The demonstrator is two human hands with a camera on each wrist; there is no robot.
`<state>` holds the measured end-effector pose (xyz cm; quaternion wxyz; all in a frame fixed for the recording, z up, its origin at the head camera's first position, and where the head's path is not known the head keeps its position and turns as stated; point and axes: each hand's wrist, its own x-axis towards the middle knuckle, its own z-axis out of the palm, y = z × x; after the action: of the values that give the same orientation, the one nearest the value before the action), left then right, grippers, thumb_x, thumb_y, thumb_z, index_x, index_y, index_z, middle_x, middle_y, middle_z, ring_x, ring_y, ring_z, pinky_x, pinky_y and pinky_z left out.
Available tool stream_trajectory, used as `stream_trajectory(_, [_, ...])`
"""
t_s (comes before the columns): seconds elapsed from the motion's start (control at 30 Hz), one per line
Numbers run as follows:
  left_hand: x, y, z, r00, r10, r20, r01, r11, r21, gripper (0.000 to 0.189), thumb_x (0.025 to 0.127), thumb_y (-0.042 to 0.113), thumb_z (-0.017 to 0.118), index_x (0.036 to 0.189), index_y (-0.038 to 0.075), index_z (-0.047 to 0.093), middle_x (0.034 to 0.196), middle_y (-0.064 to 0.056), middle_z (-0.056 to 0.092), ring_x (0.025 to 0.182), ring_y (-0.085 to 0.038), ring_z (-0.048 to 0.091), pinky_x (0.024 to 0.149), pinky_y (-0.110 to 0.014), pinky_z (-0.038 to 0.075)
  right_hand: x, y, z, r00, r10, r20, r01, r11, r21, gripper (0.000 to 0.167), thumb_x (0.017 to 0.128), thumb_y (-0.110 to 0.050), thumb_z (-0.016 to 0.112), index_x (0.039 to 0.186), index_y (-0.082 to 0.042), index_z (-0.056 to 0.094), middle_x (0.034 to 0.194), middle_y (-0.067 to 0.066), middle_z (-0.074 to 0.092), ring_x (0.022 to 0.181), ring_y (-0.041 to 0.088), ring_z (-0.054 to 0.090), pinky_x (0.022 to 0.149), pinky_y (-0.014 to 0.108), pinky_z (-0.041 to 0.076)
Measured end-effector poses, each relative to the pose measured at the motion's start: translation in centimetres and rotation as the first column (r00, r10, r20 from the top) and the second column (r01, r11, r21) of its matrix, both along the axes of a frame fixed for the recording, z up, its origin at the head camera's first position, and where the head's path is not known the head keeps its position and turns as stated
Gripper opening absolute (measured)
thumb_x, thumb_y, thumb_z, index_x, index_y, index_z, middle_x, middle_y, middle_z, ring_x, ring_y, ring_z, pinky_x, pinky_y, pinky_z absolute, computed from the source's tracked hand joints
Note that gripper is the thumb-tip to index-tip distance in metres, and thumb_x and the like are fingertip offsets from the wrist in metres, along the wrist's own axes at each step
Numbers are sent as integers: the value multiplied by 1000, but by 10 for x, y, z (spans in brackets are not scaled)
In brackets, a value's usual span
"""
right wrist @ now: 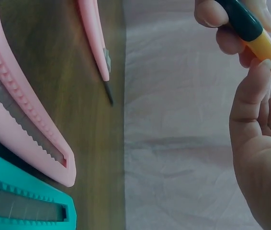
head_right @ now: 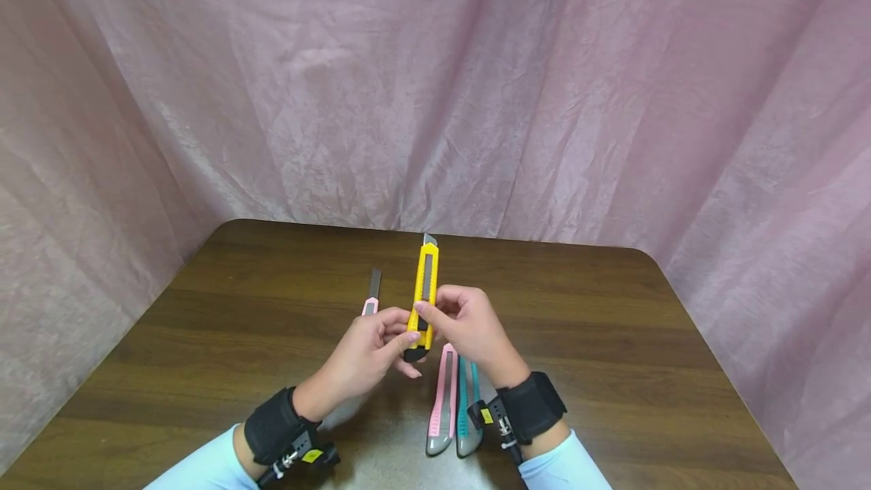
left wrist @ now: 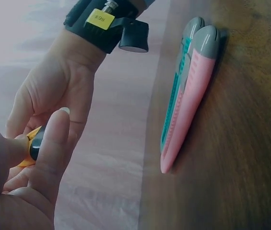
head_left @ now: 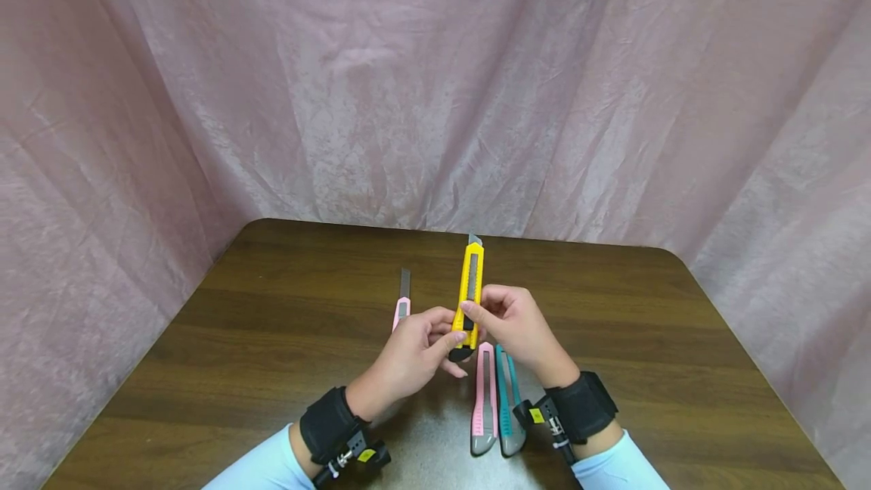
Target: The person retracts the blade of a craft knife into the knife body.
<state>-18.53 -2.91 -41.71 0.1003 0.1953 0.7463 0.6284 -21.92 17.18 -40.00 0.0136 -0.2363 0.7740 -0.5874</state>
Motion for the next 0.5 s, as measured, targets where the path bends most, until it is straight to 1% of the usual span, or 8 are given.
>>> stream_trajectory(0.13, [0,-1,2,1000,-4,-6,4,1000,1,35,98,16,68,129,1,61,117,-19,73,97,-44,74,67,-31,66,0,1,-1,1000,5,0,-5,1000,-10,18,100,-20,69,96,-4,74,78,17,68,61,37,60,52,31,58])
stream_trajectory(0.2, [0,0,2,1000,-3,-7,3,1000,0,35,98,16,68,129,1,61,117,-19,73,96,-42,75,67,-31,66,-1,1,-1,1000,12,22,-11,1000,-12,20,101,-21,67,97,-4,75,77,15,68,60,34,62,51,32,58])
stream_trajectory(0.33, [1,0,2,1000,3,-8,-3,1000,-13,35,98,15,68,129,0,61,116,-19,74,90,-30,77,67,-31,66,-2,2,-3,998,34,59,-34,999,3,24,103,-23,64,99,-2,75,75,14,68,58,25,63,51,32,58])
stream_trajectory(0.43, [2,1,3,1000,5,-4,-5,1000,-16,34,98,15,68,128,-1,60,116,-18,74,89,-26,78,67,-31,66,-3,2,-4,998,43,52,-44,999,13,23,103,-22,65,98,-2,75,73,14,66,57,26,59,49,30,54])
stream_trajectory(0.5, [2,1,3,1000,3,0,-3,1000,-10,33,98,14,68,127,0,61,116,-19,74,91,-28,78,67,-32,66,-3,3,-4,998,46,44,-46,999,7,21,102,-21,66,99,-3,76,74,12,66,57,28,57,49,28,53])
